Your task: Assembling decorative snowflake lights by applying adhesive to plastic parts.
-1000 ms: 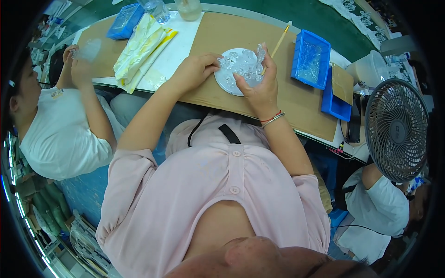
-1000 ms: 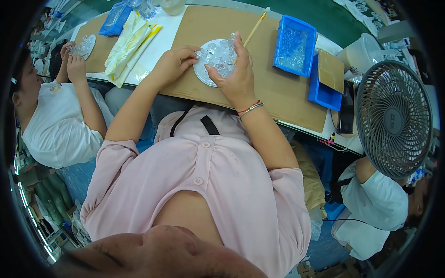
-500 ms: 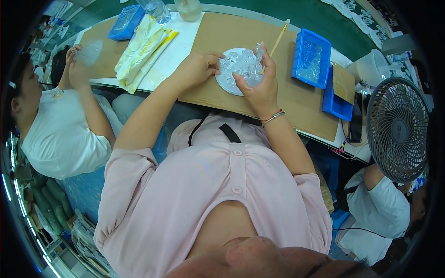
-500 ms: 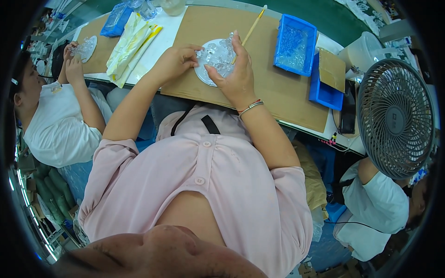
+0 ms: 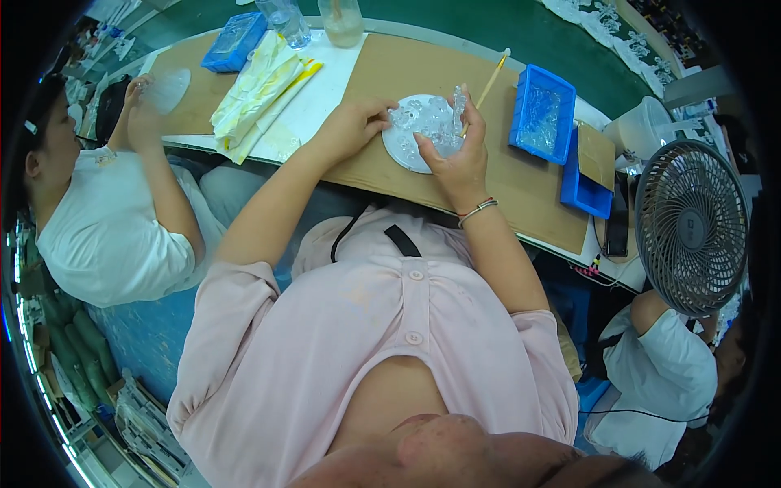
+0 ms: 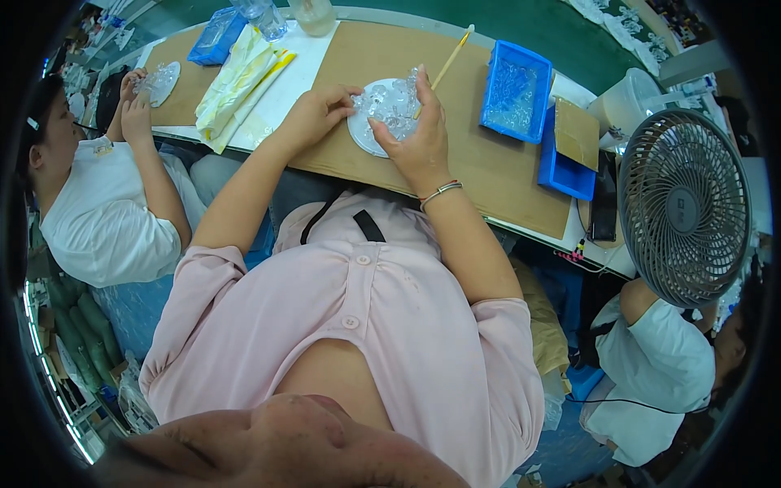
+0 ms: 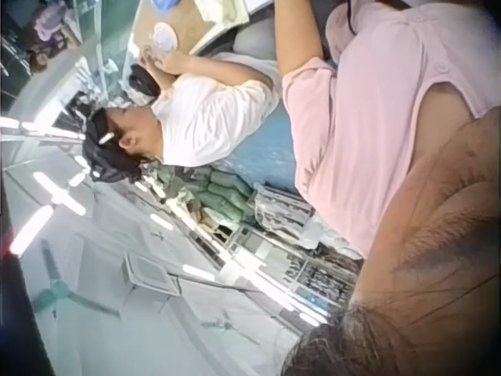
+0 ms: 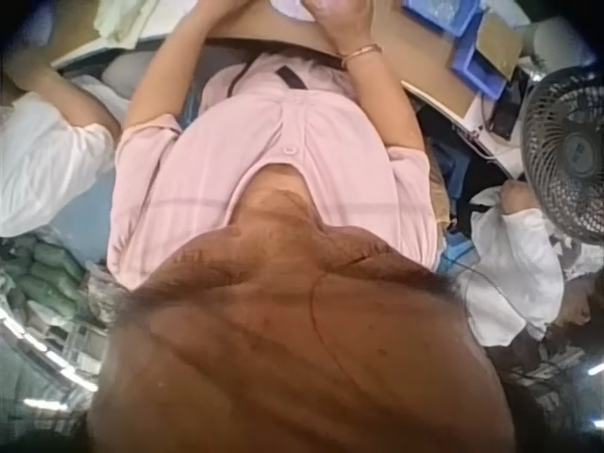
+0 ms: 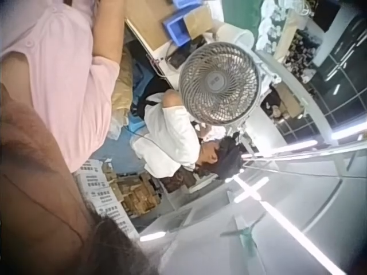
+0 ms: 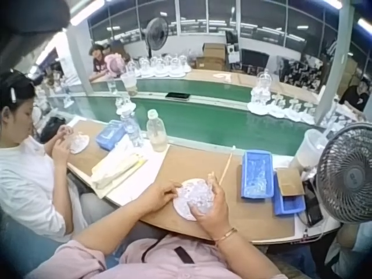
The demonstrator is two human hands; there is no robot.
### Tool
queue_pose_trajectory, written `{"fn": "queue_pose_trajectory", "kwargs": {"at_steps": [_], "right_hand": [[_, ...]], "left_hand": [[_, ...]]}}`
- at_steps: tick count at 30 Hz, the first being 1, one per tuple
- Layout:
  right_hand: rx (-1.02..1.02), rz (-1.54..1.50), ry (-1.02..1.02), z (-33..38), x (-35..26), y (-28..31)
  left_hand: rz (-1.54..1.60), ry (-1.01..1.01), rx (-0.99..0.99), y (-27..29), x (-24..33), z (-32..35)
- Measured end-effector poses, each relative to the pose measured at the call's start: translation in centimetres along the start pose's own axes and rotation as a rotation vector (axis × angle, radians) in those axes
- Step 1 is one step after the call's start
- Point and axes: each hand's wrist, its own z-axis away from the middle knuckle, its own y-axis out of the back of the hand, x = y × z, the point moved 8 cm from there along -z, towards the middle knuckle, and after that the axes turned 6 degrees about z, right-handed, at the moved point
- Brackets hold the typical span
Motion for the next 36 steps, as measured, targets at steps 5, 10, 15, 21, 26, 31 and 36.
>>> {"fn": "queue_pose_trajectory", "kwargs": {"at_steps": [5,10,15,21,26,31,36], "right_hand": [[-0.025,-0.012,-0.050,0.0,0.2,-0.1],[-0.056,-0.012,-0.070,-0.2,0.7,-0.2],[-0.022,-0.082,-0.056,0.0,1.1,-0.3],[-0.019,-0.088,-0.050,-0.1,1.6,-0.4],[-0.011,-0.021,0.068,0.1,0.0,0.7],[0.026,-0.018,0.163,0.9,-0.9,2.5],[-0.006,0.061,0.241,5.0,-1.3,6.6]], "left_hand": [[0.189,-0.064,0.234,0.8,-0.4,2.4],[0.105,-0.090,0.239,0.5,1.1,4.5],[-0.169,-0.346,0.295,-0.1,3.4,6.1],[-0.331,-0.451,0.262,-1.4,4.5,6.6],[-0.376,-0.474,0.264,-1.5,4.8,6.8],[-0.405,-0.485,0.254,-1.8,5.3,7.0],[-0.310,-0.540,0.312,-0.4,5.4,7.6]]}}
